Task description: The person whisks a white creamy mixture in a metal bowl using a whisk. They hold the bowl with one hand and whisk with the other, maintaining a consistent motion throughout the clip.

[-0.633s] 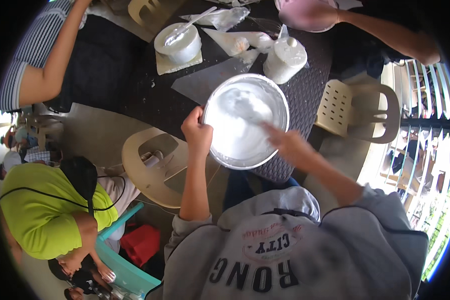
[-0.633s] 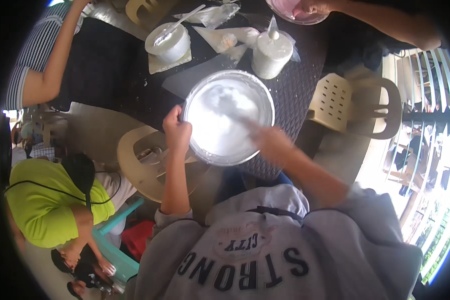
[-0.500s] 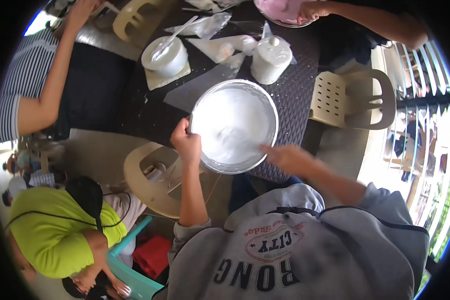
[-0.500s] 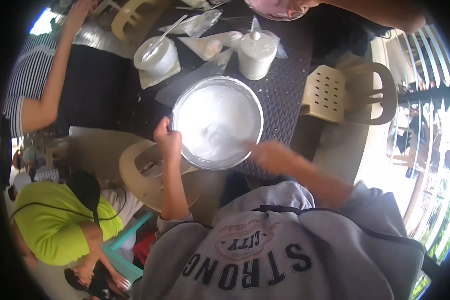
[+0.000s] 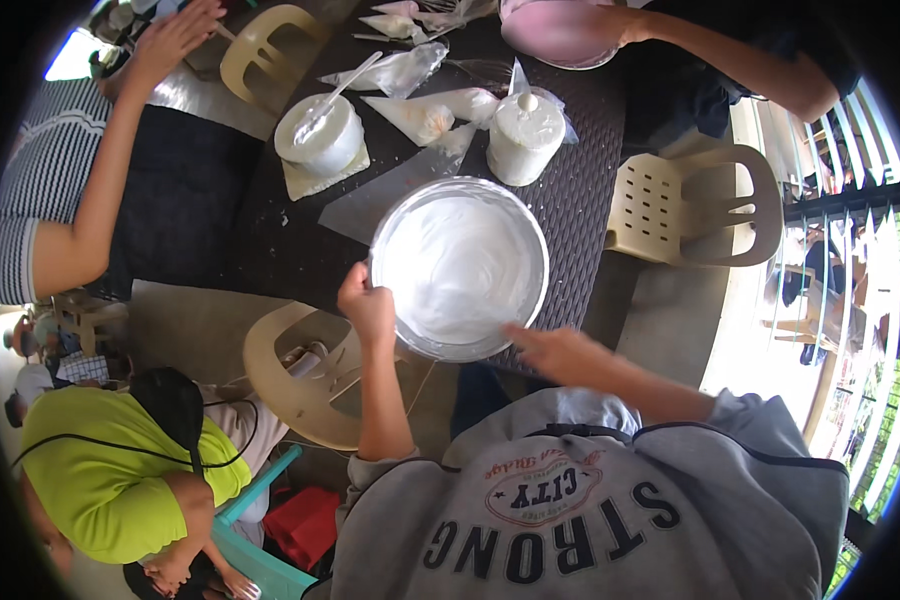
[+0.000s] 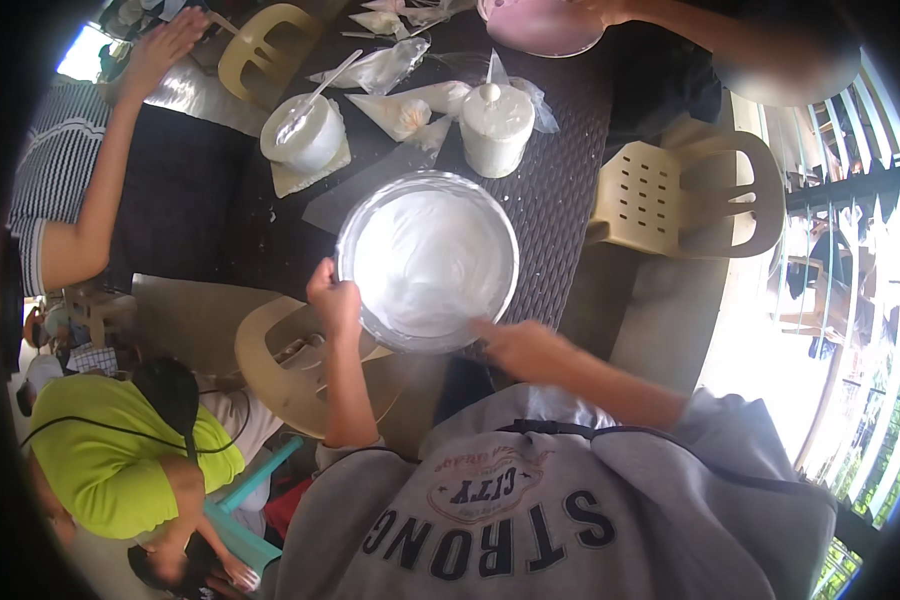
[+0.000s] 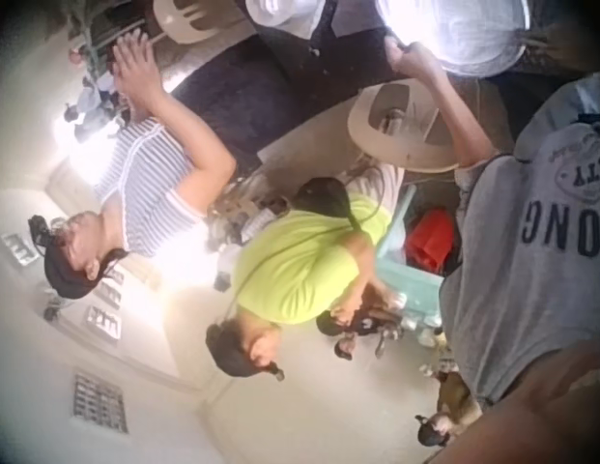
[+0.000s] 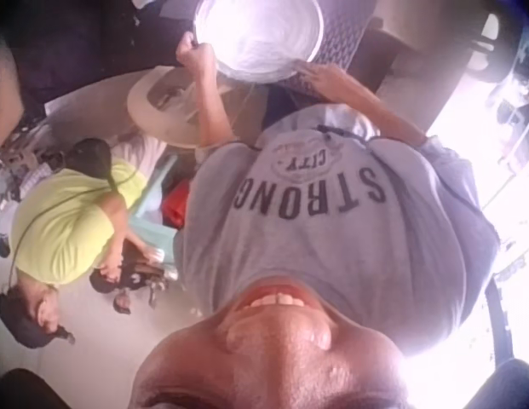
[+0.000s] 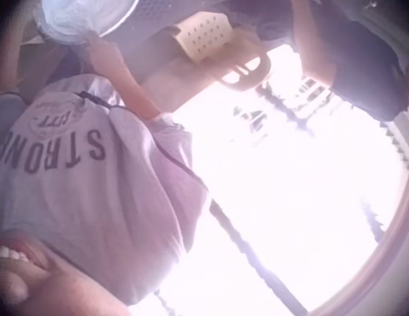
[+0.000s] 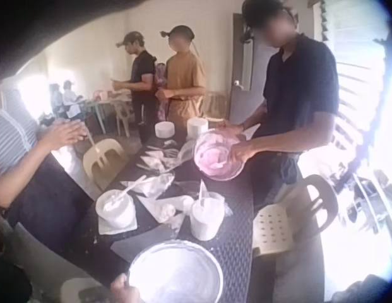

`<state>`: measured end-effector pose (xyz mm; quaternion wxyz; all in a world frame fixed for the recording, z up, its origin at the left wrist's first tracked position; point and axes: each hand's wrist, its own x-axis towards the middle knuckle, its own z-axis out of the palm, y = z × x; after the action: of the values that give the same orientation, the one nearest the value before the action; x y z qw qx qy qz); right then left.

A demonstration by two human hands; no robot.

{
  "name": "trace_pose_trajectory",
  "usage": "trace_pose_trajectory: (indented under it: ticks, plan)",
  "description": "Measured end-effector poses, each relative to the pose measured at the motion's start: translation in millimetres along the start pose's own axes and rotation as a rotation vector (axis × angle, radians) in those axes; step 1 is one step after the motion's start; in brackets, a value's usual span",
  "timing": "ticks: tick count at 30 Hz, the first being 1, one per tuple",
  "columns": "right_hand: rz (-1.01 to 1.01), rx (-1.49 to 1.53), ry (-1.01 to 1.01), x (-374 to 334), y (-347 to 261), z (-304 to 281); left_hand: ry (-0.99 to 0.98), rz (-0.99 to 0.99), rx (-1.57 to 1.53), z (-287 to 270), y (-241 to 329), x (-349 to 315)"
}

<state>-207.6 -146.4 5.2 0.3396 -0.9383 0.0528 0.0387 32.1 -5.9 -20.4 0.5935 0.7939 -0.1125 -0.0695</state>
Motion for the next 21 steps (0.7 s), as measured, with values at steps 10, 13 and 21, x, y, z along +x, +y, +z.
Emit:
trace_pose_trajectory:
  ticks: [10, 13, 21]
  plan:
    - [0.026, -0.039, -0.060, 24.5, 24.5, -22.4, -0.014, -0.054, -0.020, -16.9, -4.1, -9.7]
    - [0.163, -0.092, -0.320, 45.9, -22.1, -23.8, 0.015, -0.051, 0.002, -4.0, 0.5, -21.8]
    - [0.337, 0.108, -0.187, 60.5, -45.5, -28.0, 0.011, 0.031, 0.011, 2.2, 4.1, -10.1]
